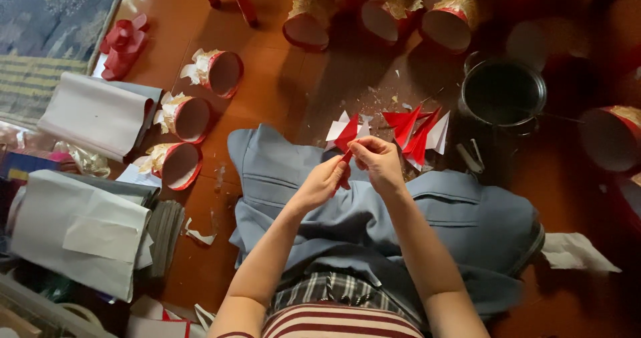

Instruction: Folding red and white paper into decorative shapes

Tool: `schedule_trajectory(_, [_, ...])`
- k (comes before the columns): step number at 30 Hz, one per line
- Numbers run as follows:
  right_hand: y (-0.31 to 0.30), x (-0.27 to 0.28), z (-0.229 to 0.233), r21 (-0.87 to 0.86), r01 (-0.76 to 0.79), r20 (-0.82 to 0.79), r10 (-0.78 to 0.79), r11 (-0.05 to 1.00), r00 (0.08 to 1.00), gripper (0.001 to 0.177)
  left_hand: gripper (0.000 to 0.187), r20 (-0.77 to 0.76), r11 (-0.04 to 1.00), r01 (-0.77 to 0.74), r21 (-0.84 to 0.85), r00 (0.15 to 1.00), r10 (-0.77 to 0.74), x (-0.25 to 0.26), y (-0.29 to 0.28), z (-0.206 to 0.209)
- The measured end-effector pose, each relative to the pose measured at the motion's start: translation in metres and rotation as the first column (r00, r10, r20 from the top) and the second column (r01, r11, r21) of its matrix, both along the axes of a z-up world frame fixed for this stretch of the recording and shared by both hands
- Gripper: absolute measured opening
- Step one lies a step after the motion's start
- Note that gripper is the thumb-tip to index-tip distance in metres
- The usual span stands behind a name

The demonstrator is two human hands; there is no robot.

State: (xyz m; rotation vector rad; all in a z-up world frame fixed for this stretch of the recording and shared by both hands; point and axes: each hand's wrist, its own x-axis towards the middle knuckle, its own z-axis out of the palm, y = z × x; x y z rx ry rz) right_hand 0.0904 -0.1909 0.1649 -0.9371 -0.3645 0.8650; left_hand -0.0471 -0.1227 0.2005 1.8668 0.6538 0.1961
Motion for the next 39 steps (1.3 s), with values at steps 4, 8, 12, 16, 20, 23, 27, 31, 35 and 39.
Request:
schedule_trajectory(4, [0.001, 0.001, -0.003, 0.016, 0.026, -0.029, -0.026, 1.000, 0.999, 0.010, 0.041, -0.037, 0.999, 0.016, 0.040, 0.999, -0.015, 0.000, -0.002, 0.015])
schedule_trajectory(8, [0.001, -0.003, -0.006, -0.045, 0.095, 0.011, -0.095, 0.994, 0.995, 0.014, 0.043, -0.063, 0.991, -0.009, 0.132, 0.998, 0.017, 0.002, -0.006, 0.012])
schedule_trajectory(12, [-0.004, -0.008, 0.013, -0.154, 0.184, 0.070, -0.175, 0.971, 0.982, 0.016, 0.043, -0.120, 0.965, -0.018, 0.262, 0.992, 0.051, 0.003, -0.011, 0.005])
schedule_trajectory(16, [-0.008, 0.028, 0.008, -0.142, 0.282, -0.033, -0.290, 0.949, 0.957, 0.020, 0.041, -0.151, 0.994, -0.037, 0.103, 0.987, 0.052, -0.004, -0.009, -0.016])
schedule_trajectory(20, [-0.016, 0.034, 0.018, -0.215, 0.117, 0.015, -0.116, 0.970, 0.993, 0.005, 0.038, -0.125, 0.996, -0.081, 0.045, 0.988, 0.086, 0.004, 0.011, -0.037])
schedule_trajectory(23, [-0.001, 0.018, -0.028, -0.246, -0.060, 0.115, 0.091, 0.967, 0.989, 0.007, 0.034, -0.088, 0.993, -0.102, 0.056, 0.990, 0.107, 0.029, 0.012, -0.034])
schedule_trajectory(27, [0.008, 0.018, -0.075, -0.198, 0.089, -0.001, -0.091, 0.976, 0.996, 0.014, 0.031, -0.078, 0.994, -0.106, -0.009, 0.991, 0.105, 0.044, 0.007, -0.045])
schedule_trajectory(31, [-0.005, 0.042, -0.047, -0.363, 0.231, -0.059, -0.270, 0.903, 0.961, 0.010, 0.034, -0.115, 0.994, -0.010, -0.109, 0.993, -0.003, 0.044, 0.009, -0.091])
schedule_trajectory(35, [-0.021, 0.104, -0.066, -0.439, 0.459, 0.173, -0.429, 0.772, 0.887, 0.012, 0.040, -0.205, 0.987, 0.135, -0.084, 0.967, -0.149, 0.039, 0.033, -0.094])
schedule_trajectory(39, [-0.039, 0.162, -0.123, -0.492, 0.583, 0.467, -0.369, 0.646, 0.803, 0.015, 0.023, -0.301, 0.971, 0.009, 0.239, 0.952, 0.065, 0.049, 0.077, -0.167])
